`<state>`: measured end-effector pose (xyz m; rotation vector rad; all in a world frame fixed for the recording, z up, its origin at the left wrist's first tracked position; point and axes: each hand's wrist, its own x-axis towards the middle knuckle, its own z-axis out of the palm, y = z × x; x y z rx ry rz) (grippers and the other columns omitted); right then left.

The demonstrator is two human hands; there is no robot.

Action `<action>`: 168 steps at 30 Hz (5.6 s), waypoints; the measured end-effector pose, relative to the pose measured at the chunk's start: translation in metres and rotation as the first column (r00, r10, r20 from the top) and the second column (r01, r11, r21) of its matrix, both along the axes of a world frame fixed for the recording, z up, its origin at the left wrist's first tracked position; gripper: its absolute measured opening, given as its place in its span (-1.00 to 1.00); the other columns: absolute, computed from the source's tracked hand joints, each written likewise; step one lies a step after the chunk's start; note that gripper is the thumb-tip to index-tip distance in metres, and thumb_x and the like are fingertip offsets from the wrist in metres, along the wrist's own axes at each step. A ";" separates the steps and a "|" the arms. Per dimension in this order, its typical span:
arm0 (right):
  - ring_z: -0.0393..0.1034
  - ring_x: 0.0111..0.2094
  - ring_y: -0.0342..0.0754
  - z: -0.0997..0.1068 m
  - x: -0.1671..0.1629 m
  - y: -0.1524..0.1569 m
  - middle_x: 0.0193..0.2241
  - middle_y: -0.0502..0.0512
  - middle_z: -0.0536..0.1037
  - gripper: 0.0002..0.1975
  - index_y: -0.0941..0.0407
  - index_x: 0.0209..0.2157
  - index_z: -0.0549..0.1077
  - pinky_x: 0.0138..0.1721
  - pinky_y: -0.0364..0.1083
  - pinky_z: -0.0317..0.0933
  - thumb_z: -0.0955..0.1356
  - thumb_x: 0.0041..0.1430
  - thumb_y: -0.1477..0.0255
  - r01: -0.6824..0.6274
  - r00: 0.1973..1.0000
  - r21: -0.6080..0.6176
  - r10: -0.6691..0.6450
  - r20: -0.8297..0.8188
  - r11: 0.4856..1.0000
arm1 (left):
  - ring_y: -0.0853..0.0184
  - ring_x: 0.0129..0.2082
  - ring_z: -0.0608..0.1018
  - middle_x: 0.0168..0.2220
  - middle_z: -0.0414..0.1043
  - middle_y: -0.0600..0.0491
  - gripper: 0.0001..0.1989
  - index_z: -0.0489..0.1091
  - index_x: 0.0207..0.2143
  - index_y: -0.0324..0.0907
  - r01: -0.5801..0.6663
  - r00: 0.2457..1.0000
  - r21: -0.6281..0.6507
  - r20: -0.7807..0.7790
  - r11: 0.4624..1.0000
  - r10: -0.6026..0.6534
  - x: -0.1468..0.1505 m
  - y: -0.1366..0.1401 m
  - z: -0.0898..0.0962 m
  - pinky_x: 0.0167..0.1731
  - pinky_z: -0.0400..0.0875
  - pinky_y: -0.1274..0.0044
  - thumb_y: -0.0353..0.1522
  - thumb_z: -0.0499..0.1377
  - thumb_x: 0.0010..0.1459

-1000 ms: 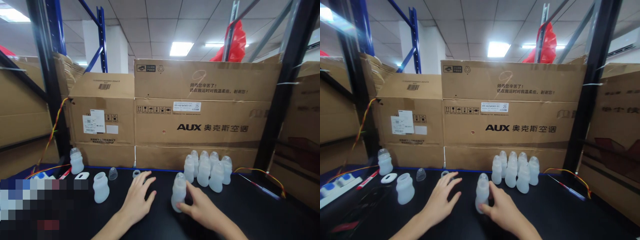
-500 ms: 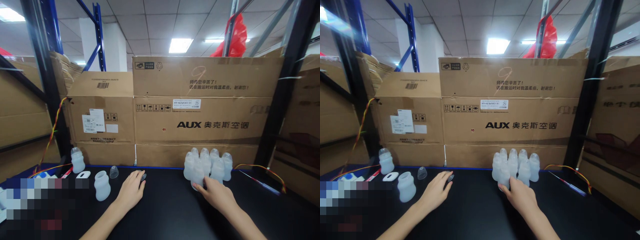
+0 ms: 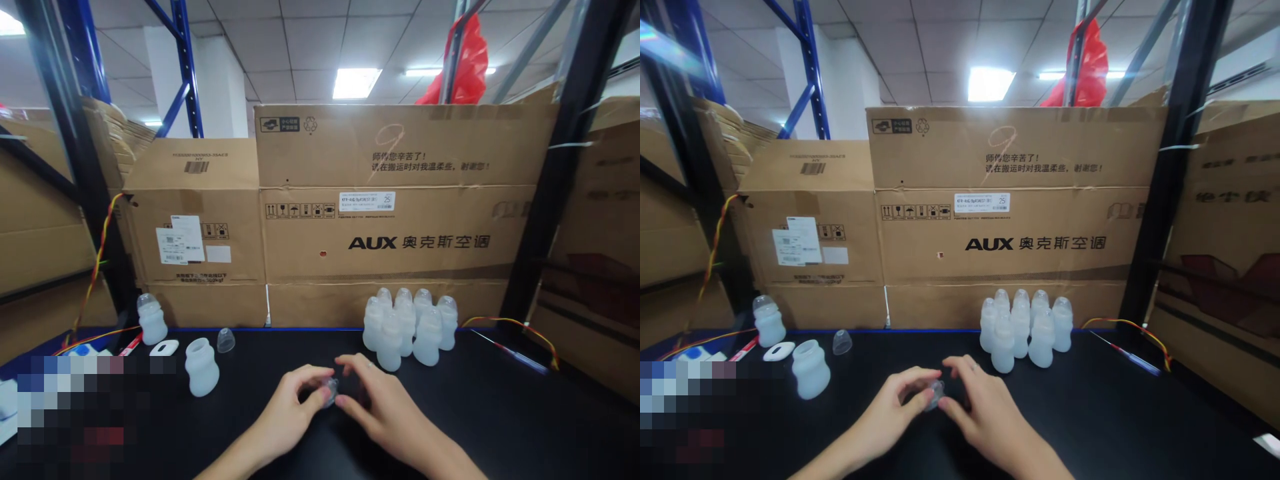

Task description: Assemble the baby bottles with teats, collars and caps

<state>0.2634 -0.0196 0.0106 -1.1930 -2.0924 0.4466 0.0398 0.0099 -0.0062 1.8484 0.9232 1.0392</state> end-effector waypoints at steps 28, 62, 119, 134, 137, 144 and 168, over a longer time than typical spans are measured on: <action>0.51 -0.34 -0.03 -0.018 -0.023 0.001 -0.35 0.09 0.69 -0.66 0.12 -0.26 0.60 -0.26 -0.10 0.34 0.52 0.23 0.11 -0.133 0.813 -0.232 -0.028 -0.582 0.963 | 0.21 -0.19 0.71 -0.02 0.66 -0.09 -0.56 0.58 0.03 -0.18 -0.142 0.990 0.243 0.017 0.960 0.142 0.002 -0.004 -0.008 -0.15 0.73 0.39 -0.46 0.33 0.05; 0.50 -0.36 -0.03 -0.029 -0.035 0.000 -0.29 0.10 0.61 -0.61 0.12 -0.13 0.57 -0.32 -0.05 0.43 0.51 0.24 0.08 -0.111 0.719 -0.214 -0.071 -0.692 0.971 | 0.29 -0.15 0.72 0.11 0.38 -0.04 -0.65 0.50 0.14 0.01 0.038 0.997 0.206 0.052 0.978 -0.050 0.008 -0.028 0.008 -0.09 0.70 0.42 -0.39 0.24 0.33; 0.59 -0.05 0.08 -0.015 -0.047 -0.023 0.00 0.18 0.57 -0.37 -0.03 0.25 0.29 0.04 0.13 0.51 0.54 0.23 0.29 -0.183 0.673 -0.078 0.067 -0.736 0.980 | 0.33 -0.25 0.69 -0.24 0.52 0.10 -0.81 0.41 -0.17 -0.03 -0.196 0.977 0.595 0.184 0.779 0.105 0.003 -0.021 0.010 -0.24 0.68 0.51 -0.52 0.24 0.32; 0.52 -0.20 0.03 -0.016 -0.041 -0.015 -0.07 0.16 0.49 -0.40 0.02 0.15 0.39 -0.06 0.10 0.46 0.53 0.18 0.10 -0.023 0.677 -0.157 -0.100 -0.729 0.987 | -0.04 -0.29 0.57 -0.42 0.59 -0.06 -0.92 0.51 -0.45 -0.08 -0.549 0.549 0.743 -0.026 0.384 0.835 -0.124 0.051 0.084 -0.16 0.36 0.23 -0.29 0.28 0.08; 0.51 -0.20 0.04 -0.016 -0.044 -0.018 -0.07 0.16 0.50 -0.42 0.03 0.16 0.39 -0.07 0.10 0.45 0.52 0.20 0.12 -0.038 0.699 -0.152 -0.083 -0.711 0.988 | 0.18 -0.59 0.38 -0.69 0.37 0.07 -0.69 0.37 -0.71 -0.05 -0.631 0.521 0.609 -0.126 0.481 0.844 -0.136 0.058 0.081 -0.42 0.13 0.44 -0.22 0.31 0.02; 0.48 -0.21 0.03 -0.017 -0.045 -0.017 -0.06 0.16 0.51 -0.47 0.03 0.14 0.40 -0.06 0.11 0.41 0.50 0.22 0.14 -0.033 0.730 -0.161 -0.086 -0.678 0.986 | 0.27 -0.57 0.44 -0.65 0.41 0.11 -0.60 0.33 -0.65 -0.09 -0.517 0.837 0.304 -0.019 0.801 0.547 -0.104 0.058 0.058 -0.44 0.27 0.49 -0.08 0.25 0.12; 0.48 -0.13 0.01 -0.010 -0.042 -0.025 -0.10 0.06 0.55 -0.62 -0.07 0.16 0.37 -0.08 -0.02 0.44 0.43 0.37 0.27 -0.044 0.743 0.054 0.069 -0.666 0.998 | 0.30 -0.32 0.35 -0.25 0.37 0.06 -0.60 0.27 -0.12 -0.11 0.417 0.871 -0.007 0.290 0.909 -0.397 -0.014 -0.022 0.013 -0.27 0.26 0.44 0.02 0.13 0.31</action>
